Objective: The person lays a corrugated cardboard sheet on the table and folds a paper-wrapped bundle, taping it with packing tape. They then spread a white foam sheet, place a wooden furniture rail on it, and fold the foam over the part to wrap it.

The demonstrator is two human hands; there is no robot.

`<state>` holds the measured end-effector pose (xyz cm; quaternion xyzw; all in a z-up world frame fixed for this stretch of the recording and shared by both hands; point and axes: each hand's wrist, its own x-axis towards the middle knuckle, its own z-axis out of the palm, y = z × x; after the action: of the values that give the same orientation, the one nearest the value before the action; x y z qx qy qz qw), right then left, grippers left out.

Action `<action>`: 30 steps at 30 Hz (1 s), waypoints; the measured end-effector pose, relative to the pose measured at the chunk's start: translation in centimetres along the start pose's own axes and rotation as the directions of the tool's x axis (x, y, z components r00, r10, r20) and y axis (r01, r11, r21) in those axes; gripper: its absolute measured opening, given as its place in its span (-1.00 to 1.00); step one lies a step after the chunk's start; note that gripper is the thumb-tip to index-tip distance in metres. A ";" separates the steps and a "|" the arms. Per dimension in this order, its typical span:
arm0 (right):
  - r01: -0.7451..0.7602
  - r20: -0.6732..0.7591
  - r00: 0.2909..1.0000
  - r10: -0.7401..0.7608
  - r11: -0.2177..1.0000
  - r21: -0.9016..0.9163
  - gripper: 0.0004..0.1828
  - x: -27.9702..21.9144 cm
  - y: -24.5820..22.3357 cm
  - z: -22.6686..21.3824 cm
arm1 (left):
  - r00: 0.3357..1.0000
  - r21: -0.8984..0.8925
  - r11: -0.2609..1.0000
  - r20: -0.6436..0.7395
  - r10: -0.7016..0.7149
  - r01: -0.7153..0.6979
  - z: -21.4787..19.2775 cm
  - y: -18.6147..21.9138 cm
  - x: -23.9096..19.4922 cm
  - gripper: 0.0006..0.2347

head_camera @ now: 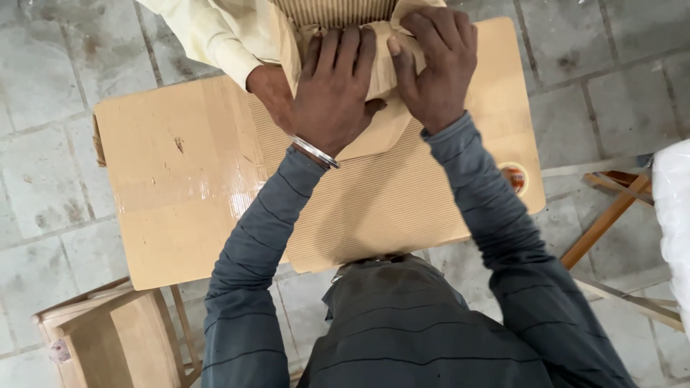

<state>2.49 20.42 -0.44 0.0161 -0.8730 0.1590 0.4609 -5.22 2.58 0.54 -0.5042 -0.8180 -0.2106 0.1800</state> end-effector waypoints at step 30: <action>0.047 0.125 0.991 -0.050 0.998 0.029 -0.43 -0.4 2.3 -0.4 | 0.726 -0.149 0.943 -0.606 -0.325 0.298 3.6 0.9 0.7 -0.59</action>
<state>2.67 22.70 -1.15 0.0532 -0.8975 0.1576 0.4085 -5.02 5.39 -1.96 -0.2652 -0.7807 -0.4089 0.3912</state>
